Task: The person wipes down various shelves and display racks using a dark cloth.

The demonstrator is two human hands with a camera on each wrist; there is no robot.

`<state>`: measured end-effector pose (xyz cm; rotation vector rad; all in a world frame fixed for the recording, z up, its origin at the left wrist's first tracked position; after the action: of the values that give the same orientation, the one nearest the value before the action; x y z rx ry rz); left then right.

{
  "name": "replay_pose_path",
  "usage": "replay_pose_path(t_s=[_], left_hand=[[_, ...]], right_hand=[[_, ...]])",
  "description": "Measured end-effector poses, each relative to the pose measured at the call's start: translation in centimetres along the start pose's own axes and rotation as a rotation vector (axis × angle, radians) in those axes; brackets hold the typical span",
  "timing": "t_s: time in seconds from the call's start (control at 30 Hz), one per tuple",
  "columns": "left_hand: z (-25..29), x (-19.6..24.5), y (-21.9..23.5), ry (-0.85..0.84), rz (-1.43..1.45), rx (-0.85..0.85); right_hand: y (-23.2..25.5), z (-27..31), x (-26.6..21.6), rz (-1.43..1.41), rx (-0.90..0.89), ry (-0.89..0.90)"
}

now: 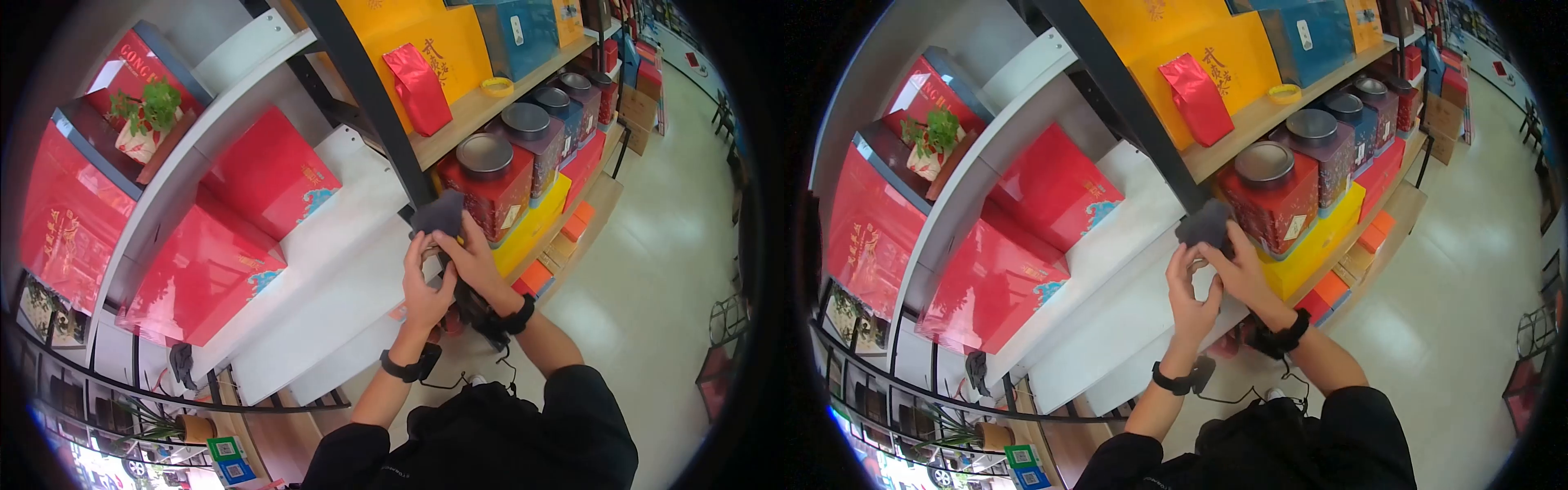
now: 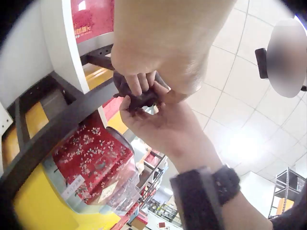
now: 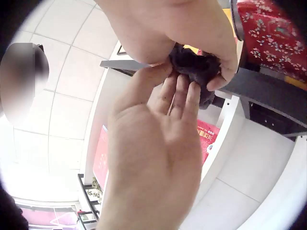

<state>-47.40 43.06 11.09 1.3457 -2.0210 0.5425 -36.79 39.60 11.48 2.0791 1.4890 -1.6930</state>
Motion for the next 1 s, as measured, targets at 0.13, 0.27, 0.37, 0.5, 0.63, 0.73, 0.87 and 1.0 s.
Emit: replay_pose_path(t_s=[0.13,0.27,0.37,0.5,0.63,0.73,0.87,1.0], left_hand=[[0.8,0.9,3.7,0.029,-0.004,0.015],[2.9,0.8,9.1,0.139,-0.083,0.107],[3.9,0.3,12.1,0.193,-0.135,0.182],[5.9,-1.2,15.0,0.254,-0.162,0.276],[8.4,-3.3,16.7,0.340,-0.193,0.310],[9.3,-4.4,16.6,0.386,-0.199,0.292],[9.7,-4.7,15.2,0.410,-0.188,0.234],[9.2,-3.9,13.2,0.386,-0.175,0.167]], right_hand=[[-2.5,-7.3,-5.0,0.355,0.020,0.553],[-7.4,-14.5,-13.9,0.589,0.198,0.967],[-10.8,-18.1,-15.4,0.660,0.183,1.196],[-11.0,-17.6,-13.6,0.758,0.143,1.251],[-8.3,-13.9,-10.0,0.899,0.076,1.173],[-5.8,-11.1,-6.2,0.994,-0.050,1.087],[-0.9,-6.8,1.7,1.106,-0.148,0.841],[4.4,-0.3,9.6,1.234,-0.444,0.553]])
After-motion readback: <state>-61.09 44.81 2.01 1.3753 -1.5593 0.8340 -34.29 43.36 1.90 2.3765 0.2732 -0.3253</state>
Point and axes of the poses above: each hand's wrist, its own z-axis away from the middle knuckle, its own y-axis out of the back of the hand, x = y × z, the point moved 4 cm from there along -z, towards the middle knuckle, and after that the axes turned 10 degrees about x, right-handed, at the moved point
